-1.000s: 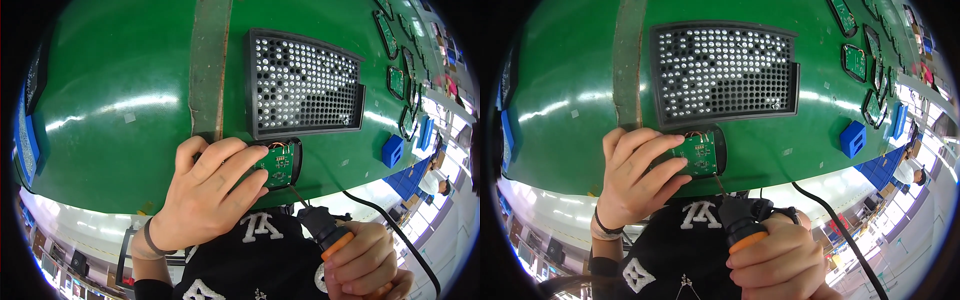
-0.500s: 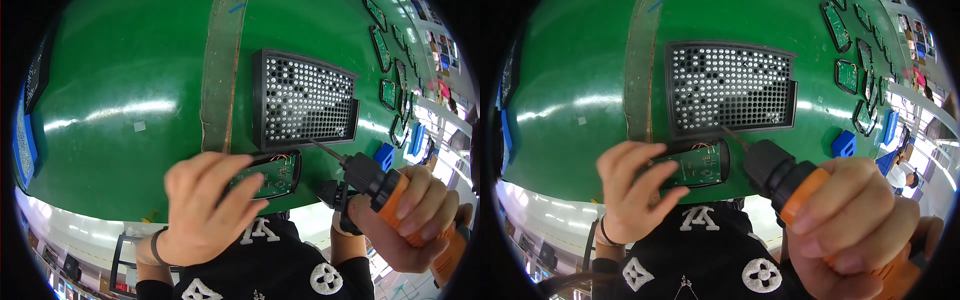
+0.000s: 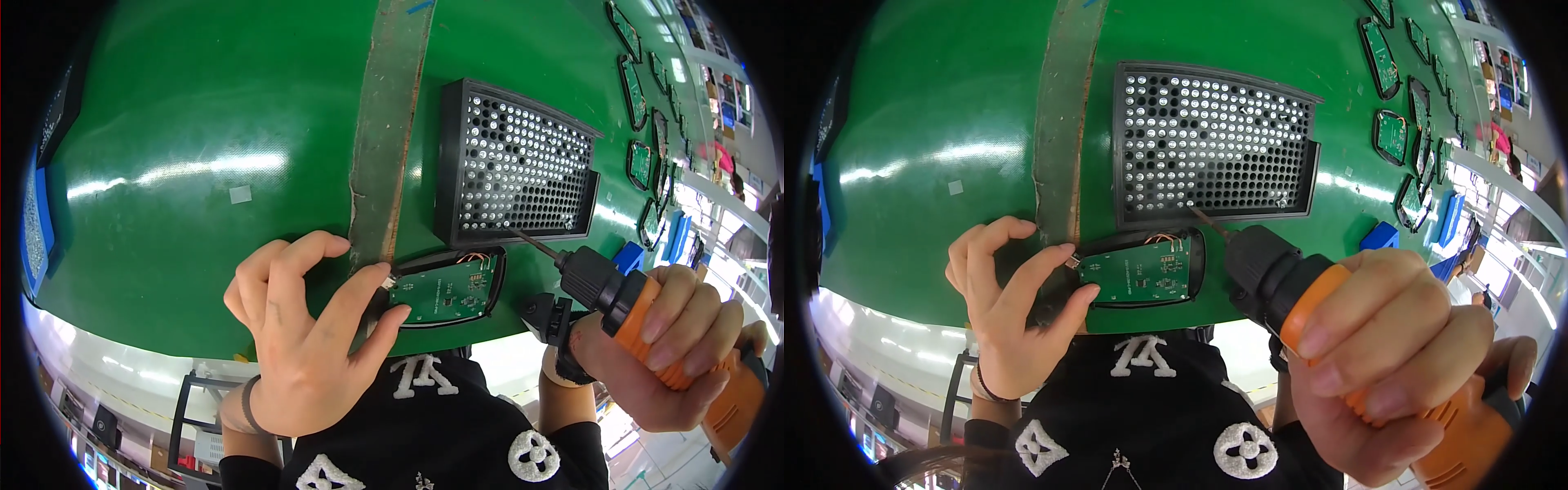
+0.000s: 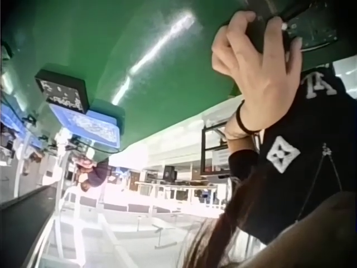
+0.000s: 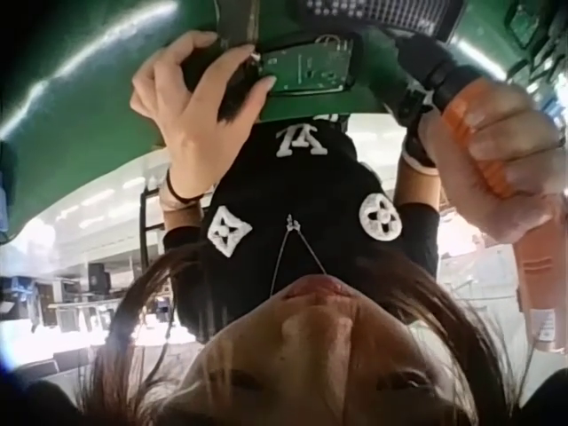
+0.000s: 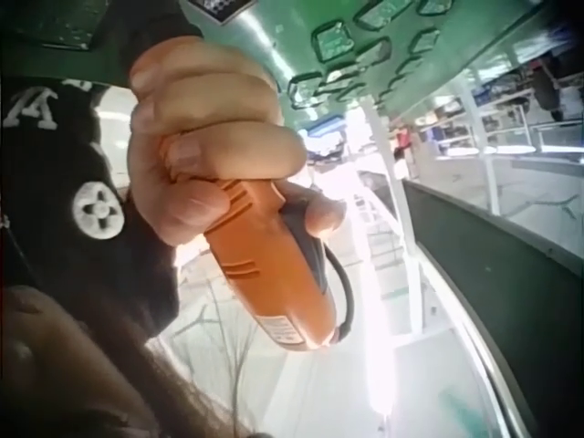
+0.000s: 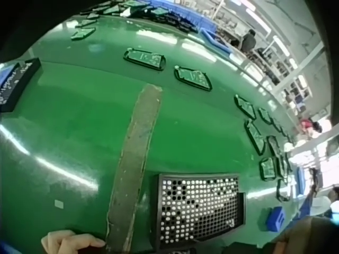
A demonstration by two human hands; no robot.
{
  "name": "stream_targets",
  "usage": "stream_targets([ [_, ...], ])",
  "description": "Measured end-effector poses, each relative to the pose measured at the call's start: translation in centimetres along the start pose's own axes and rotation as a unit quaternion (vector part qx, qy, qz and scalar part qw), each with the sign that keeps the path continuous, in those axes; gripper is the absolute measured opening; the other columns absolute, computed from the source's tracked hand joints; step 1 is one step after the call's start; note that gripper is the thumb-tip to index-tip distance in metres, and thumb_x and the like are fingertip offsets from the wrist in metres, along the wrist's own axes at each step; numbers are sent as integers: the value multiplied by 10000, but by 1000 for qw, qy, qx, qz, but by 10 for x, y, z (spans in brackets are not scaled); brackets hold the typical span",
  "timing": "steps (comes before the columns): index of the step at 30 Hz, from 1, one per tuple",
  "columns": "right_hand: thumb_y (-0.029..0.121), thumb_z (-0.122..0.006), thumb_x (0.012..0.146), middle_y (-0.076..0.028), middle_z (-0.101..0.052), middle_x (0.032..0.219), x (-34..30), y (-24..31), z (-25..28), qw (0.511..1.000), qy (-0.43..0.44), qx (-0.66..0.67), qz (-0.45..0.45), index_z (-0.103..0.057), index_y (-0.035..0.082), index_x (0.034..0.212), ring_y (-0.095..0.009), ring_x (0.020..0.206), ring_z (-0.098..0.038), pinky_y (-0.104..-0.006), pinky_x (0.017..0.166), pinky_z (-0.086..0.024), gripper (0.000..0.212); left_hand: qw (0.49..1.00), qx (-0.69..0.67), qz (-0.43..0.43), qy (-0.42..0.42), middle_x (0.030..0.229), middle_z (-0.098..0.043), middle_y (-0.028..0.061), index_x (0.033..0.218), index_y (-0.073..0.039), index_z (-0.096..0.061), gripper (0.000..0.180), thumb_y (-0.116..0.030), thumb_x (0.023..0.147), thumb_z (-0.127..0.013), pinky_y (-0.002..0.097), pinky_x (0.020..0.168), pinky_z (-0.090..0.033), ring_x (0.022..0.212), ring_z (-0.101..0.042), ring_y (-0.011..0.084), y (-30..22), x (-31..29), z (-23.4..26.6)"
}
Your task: Using an electric screwdriver to assemble small circuit boards on a factory workbench.
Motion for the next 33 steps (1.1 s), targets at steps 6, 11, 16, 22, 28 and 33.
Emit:
stream_targets([
  [6,148,-510,801,5,-464,667,0,-1,-2,1000,-11,-7,10,-435,-4,1056,-72,491,-464,-236,508,-400,306,1000,-4,-9,-7,1072,-489,85,890,-90,-650,340,-160,582,-773,399,865,-303,1004,-427,296,-1,-1,-1],
  [11,146,-520,790,6,-462,660,1,1,-1,1000,2,-1,-1,-439,-7,1054,-78,473,-457,-243,491,-394,316,1000,-25,-10,-7,1069,-491,81,883,-100,-644,345,-154,568,-774,395,860,-287,995,-430,292,-8,0,-7],
  [16,126,-538,775,6,-475,659,1,3,-3,1000,4,-27,11,-439,-8,1056,-86,460,-460,-235,473,-397,326,999,-49,-11,-18,1069,-490,72,879,-111,-644,353,-145,554,-775,389,854,-277,989,-433,287,-14,2,-15],
  [22,102,-580,763,6,-489,646,-4,28,-15,994,55,77,59,-414,-12,1090,-89,434,-456,-205,450,-417,384,997,-70,-15,-23,1067,-490,62,887,-119,-649,373,-128,536,-776,387,848,-277,983,-436,282,-17,7,-16],
  [28,113,-592,833,-4,-496,702,-40,19,-39,997,-9,60,52,-377,67,1245,-87,420,-444,-228,372,-435,467,998,-61,-6,-30,1061,-494,61,888,-119,-653,385,-117,522,-773,389,843,-279,976,-439,283,-10,2,-19],
  [33,115,-590,824,-2,-492,702,-38,21,-38,1000,3,28,13,-387,71,1247,-79,428,-440,-206,353,-420,470,996,-76,-12,-41,1052,-497,61,885,-117,-655,390,-114,512,-771,390,839,-282,966,-444,284,-14,5,-18],
])
Point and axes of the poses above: each hand's wrist, its own x-axis towards the middle knuckle, its own z-axis out of the back of the hand, y = z × x, the point moved 3 cm from there along x, towards the middle knuckle
